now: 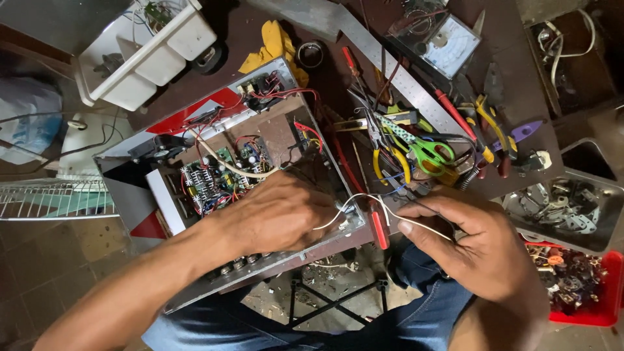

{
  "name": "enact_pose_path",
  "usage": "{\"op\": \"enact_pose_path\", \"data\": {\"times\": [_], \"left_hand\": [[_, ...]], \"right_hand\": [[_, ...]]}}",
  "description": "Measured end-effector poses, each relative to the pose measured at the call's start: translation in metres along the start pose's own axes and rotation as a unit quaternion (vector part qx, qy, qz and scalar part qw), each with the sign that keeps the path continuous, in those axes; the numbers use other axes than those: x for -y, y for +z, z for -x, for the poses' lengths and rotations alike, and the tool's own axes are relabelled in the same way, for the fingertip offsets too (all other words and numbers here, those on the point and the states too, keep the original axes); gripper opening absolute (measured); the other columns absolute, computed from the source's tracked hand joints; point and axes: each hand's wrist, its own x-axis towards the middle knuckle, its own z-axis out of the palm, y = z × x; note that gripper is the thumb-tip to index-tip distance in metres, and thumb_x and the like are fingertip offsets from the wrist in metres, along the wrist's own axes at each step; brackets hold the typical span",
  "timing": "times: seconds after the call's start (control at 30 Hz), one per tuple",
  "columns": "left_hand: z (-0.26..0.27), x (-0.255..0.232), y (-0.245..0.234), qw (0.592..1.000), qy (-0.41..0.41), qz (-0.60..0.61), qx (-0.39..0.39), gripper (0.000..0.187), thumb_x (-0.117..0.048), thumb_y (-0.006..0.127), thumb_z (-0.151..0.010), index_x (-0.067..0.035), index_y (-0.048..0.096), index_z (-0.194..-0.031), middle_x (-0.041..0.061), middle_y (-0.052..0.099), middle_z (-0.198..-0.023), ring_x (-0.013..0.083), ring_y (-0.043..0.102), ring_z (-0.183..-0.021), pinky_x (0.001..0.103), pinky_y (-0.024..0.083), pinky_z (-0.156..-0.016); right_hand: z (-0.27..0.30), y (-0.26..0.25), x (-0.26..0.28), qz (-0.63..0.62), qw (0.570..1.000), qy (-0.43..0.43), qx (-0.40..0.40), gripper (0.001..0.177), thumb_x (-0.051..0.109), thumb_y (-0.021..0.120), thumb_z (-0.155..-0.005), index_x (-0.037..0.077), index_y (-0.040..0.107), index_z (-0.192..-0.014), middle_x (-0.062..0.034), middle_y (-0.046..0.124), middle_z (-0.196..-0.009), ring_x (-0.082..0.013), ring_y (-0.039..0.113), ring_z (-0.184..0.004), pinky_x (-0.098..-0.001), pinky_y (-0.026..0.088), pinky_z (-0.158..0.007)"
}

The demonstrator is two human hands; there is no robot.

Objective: The person is repairing an electronic device, likely a microwave, by stripping the insulation off white wires and twisting the exposed ends. They use pliers to strip the wires and then connect them to the internal circuitry of the device.

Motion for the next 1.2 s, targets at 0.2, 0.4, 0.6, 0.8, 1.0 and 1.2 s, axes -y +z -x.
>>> {"op": "enact_pose_path", "data": {"times": [0.2, 0.4, 0.6, 0.8, 1.0, 1.2], "left_hand": [[0.003, 0.010, 0.015, 0.991, 0.027, -0.124, 0.050, 0.025, -0.008, 0.067, -0.085, -0.015, 0.057, -0.064, -0.001, 0.048, -0.048, 0.0141, 0.043, -0.042, 0.033, 0.043, -0.055], [0.020, -0.023, -0.032, 0.984, -0.071, 0.123, -0.112, 0.025, -0.030, 0.060, -0.098, -0.008, 0.071, -0.097, 0.010, 0.077, -0.103, 0.0247, 0.077, -0.078, 0.031, 0.067, -0.065], [0.049, -0.048, -0.004, 0.926, -0.163, 0.284, -0.187, 0.012, -0.015, 0.069, -0.092, -0.007, 0.075, -0.099, 0.008, 0.083, -0.092, 0.0161, 0.078, -0.057, 0.019, 0.068, -0.051], [0.038, -0.062, 0.024, 0.843, -0.225, 0.381, -0.308, 0.024, -0.022, 0.059, -0.098, -0.002, 0.072, -0.102, 0.017, 0.080, -0.098, 0.0114, 0.062, -0.037, 0.021, 0.057, -0.031], [0.034, -0.056, 0.041, 0.766, -0.263, 0.472, -0.348, 0.023, -0.018, 0.068, -0.090, -0.007, 0.071, -0.110, 0.008, 0.076, -0.097, 0.0179, 0.071, -0.078, 0.028, 0.061, -0.067], [0.034, -0.052, 0.045, 0.747, -0.329, 0.511, -0.269, 0.012, -0.014, 0.061, -0.098, -0.010, 0.068, -0.107, 0.002, 0.067, -0.083, 0.0103, 0.053, -0.057, 0.025, 0.046, -0.053]], "right_hand": [[0.000, 0.001, 0.005, 0.007, 1.000, -0.002, -0.008, 0.023, 0.014, 0.072, -0.082, 0.007, 0.077, -0.104, -0.0023, 0.082, -0.096, -0.0107, 0.079, -0.087, -0.0217, 0.064, -0.082], [0.012, -0.009, 0.001, -0.041, 0.999, -0.003, -0.003, 0.030, 0.011, 0.076, -0.078, 0.007, 0.076, -0.107, -0.0020, 0.080, -0.096, -0.0097, 0.072, -0.086, -0.0218, 0.060, -0.078], [0.024, -0.013, 0.013, 0.004, 0.994, 0.105, -0.005, 0.067, 0.011, 0.085, -0.065, 0.015, 0.066, -0.129, 0.0008, 0.082, -0.089, -0.0085, 0.081, -0.086, -0.0216, 0.069, -0.073], [0.020, 0.005, 0.051, 0.077, 0.952, 0.287, 0.068, 0.079, 0.023, 0.092, -0.063, 0.039, 0.066, -0.136, 0.0069, 0.087, -0.093, -0.0089, 0.068, -0.066, -0.0269, 0.035, -0.035], [0.030, 0.026, 0.038, 0.187, 0.979, 0.063, -0.055, 0.039, 0.028, 0.074, -0.079, 0.017, 0.075, -0.116, 0.0010, 0.079, -0.115, -0.0070, 0.077, -0.097, -0.0237, 0.057, -0.093], [0.028, 0.045, 0.062, 0.218, 0.958, -0.061, -0.178, 0.024, 0.008, 0.065, -0.091, -0.001, 0.073, -0.111, -0.0108, 0.073, -0.102, -0.0202, 0.071, -0.089, -0.0313, 0.057, -0.084]]}}
